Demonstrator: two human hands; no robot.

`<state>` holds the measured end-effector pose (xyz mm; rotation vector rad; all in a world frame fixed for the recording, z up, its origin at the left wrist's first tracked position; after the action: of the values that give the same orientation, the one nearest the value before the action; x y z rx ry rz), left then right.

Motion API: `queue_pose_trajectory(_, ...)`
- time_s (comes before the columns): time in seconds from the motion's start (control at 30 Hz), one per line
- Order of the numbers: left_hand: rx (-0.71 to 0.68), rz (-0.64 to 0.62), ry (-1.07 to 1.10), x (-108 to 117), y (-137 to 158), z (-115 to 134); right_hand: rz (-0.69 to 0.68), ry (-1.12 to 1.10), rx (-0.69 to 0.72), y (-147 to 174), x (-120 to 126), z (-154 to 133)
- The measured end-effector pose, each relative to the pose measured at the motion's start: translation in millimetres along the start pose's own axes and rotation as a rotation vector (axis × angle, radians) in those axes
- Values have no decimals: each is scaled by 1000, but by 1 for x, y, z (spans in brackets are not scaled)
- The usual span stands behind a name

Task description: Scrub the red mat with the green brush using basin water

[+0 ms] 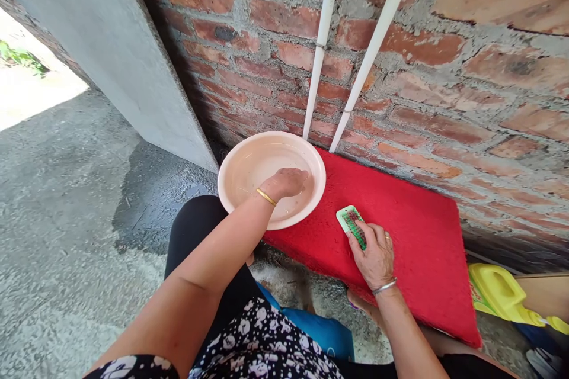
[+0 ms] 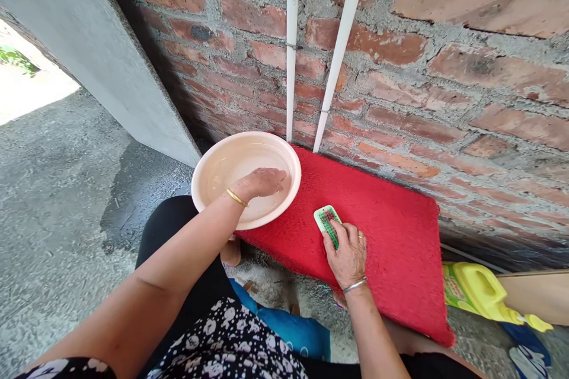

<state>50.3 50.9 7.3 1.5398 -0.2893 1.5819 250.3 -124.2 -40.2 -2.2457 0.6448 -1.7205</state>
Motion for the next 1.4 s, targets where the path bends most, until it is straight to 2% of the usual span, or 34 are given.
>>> queue_pose_trajectory(0.27, 5, -14, -7, -1, 0, 0, 6, 0, 17, -1, 1, -2)
queue_pose_trajectory(0.87, 19, 31, -13, -1, 9, -3, -55, -29, -52, 0, -1, 2)
queue_pose_trajectory(1.07, 31, -5, -21, -5, 3, -9, -34, 30, -35, 0, 0, 0)
queue_pose_trajectory(1.23, 57, -7, -10, -6, 3, -13, -3, 126, -100, -4, 5, 23)
queue_pose_trajectory(1.4, 52, -11, 20, -7, 2, -14, 75, 234, -217, -5, 27, 78)
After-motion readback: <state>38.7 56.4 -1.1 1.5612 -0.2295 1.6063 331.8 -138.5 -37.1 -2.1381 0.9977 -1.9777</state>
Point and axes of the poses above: each hand's wrist, its own y-axis away from the middle knuckle, its own x-axis out of the back of the hand, z = x × y, the point moved 6 cm from there along -y, towards the middle knuckle, and after that the axes turned 12 degrees about -x, right-handed, at the moved point
